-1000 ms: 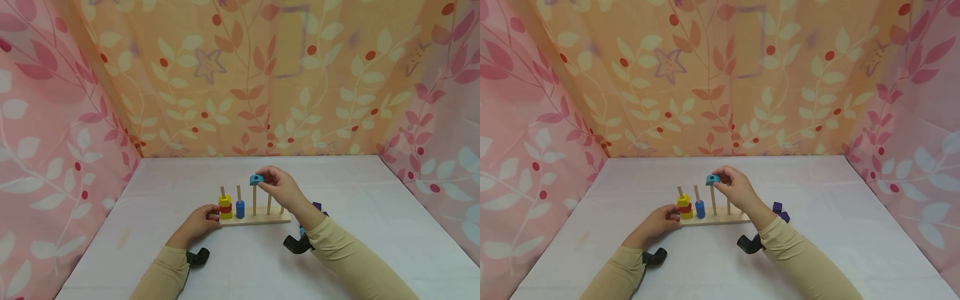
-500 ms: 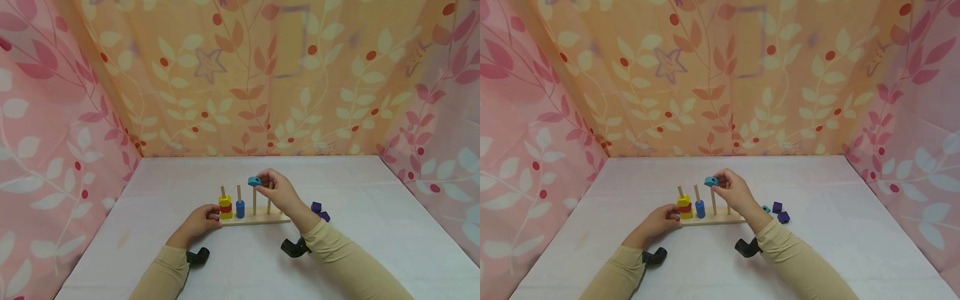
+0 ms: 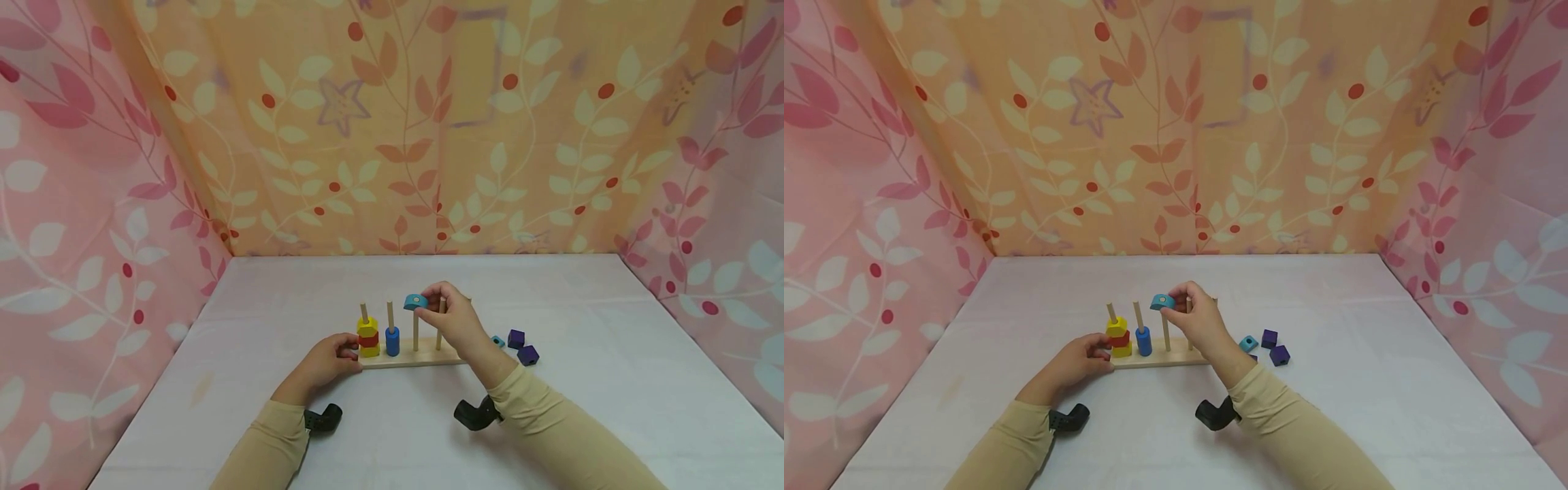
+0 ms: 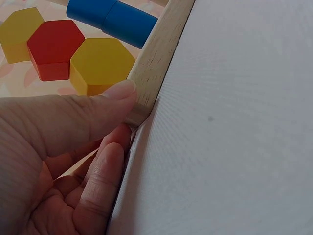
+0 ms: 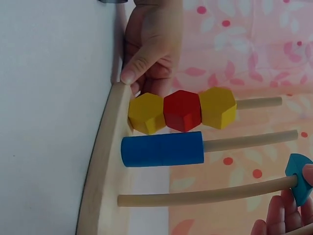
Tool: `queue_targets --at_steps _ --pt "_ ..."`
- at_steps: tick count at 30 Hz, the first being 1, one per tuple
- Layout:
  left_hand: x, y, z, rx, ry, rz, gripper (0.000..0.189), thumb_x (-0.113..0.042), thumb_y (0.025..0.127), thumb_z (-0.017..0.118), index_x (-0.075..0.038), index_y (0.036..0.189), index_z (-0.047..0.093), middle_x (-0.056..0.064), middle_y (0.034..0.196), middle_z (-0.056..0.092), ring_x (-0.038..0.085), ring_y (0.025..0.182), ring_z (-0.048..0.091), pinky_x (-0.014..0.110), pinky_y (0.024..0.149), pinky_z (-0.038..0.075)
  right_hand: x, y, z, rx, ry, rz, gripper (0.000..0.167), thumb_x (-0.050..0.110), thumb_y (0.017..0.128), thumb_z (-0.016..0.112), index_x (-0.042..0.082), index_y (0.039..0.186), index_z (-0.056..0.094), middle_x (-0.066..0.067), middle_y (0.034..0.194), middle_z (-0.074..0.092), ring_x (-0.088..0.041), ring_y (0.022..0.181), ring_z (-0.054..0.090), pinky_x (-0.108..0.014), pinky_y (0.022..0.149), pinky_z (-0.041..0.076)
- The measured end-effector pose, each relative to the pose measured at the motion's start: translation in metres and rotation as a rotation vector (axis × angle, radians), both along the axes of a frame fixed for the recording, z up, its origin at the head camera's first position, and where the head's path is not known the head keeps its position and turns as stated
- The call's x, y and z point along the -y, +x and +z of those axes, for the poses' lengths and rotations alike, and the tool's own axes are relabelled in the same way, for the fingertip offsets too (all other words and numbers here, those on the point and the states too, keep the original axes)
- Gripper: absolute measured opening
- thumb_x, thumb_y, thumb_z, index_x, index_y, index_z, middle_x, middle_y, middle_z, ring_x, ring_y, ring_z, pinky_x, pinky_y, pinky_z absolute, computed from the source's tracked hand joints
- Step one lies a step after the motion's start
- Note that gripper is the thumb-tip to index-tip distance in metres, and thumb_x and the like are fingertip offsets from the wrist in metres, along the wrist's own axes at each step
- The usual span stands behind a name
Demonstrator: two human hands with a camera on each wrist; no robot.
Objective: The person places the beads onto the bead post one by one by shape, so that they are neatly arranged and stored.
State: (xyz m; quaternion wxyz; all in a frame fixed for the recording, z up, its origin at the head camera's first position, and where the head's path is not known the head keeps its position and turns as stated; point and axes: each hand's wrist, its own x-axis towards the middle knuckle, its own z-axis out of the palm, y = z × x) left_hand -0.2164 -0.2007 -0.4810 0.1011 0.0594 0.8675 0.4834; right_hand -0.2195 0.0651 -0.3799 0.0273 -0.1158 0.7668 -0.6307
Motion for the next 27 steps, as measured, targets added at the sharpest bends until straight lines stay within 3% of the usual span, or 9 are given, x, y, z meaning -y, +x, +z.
queue_targets --at_steps 5,12,18,27 --pt "0.000 0.000 -0.001 0.010 0.006 0.010 0.048 -0.015 0.073 0.076 -0.010 0.116 0.057 0.001 0.098 0.060 0.014 0.086 0.056 0.032 0.079 0.047 0.001 -0.002 -0.009 0.052 -0.040 -0.014 0.028 0.005 0.083 0.066 0.004 0.107 0.051 -0.010 0.099 0.050 -0.019 0.088 0.050 -0.021 0.077 0.045" --pt "0.000 -0.001 -0.001 0.015 0.006 0.013 0.048 -0.016 0.073 0.076 -0.012 0.117 0.057 0.000 0.101 0.060 0.014 0.086 0.056 0.033 0.080 0.047 0.001 0.000 -0.027 0.089 -0.048 -0.046 0.026 0.003 0.082 0.066 0.002 0.104 0.055 -0.009 0.097 0.055 -0.018 0.090 0.053 -0.027 0.083 0.045" --pt "0.000 -0.001 -0.002 0.010 0.006 0.010 0.047 -0.016 0.073 0.076 -0.012 0.117 0.057 0.001 0.105 0.059 0.013 0.087 0.056 0.034 0.081 0.046 0.002 0.000 -0.044 0.105 0.019 -0.080 0.024 0.003 0.080 0.067 0.002 0.102 0.058 -0.009 0.095 0.058 -0.019 0.088 0.052 -0.029 0.079 0.045" --pt "-0.001 -0.001 -0.002 -0.001 0.008 0.009 0.047 -0.015 0.073 0.076 -0.011 0.116 0.057 0.002 0.107 0.059 0.013 0.086 0.057 0.032 0.080 0.047 0.000 -0.002 -0.066 0.045 0.171 -0.064 0.021 0.002 0.078 0.069 0.003 0.096 0.059 -0.007 0.089 0.060 -0.016 0.081 0.056 -0.034 0.079 0.045"
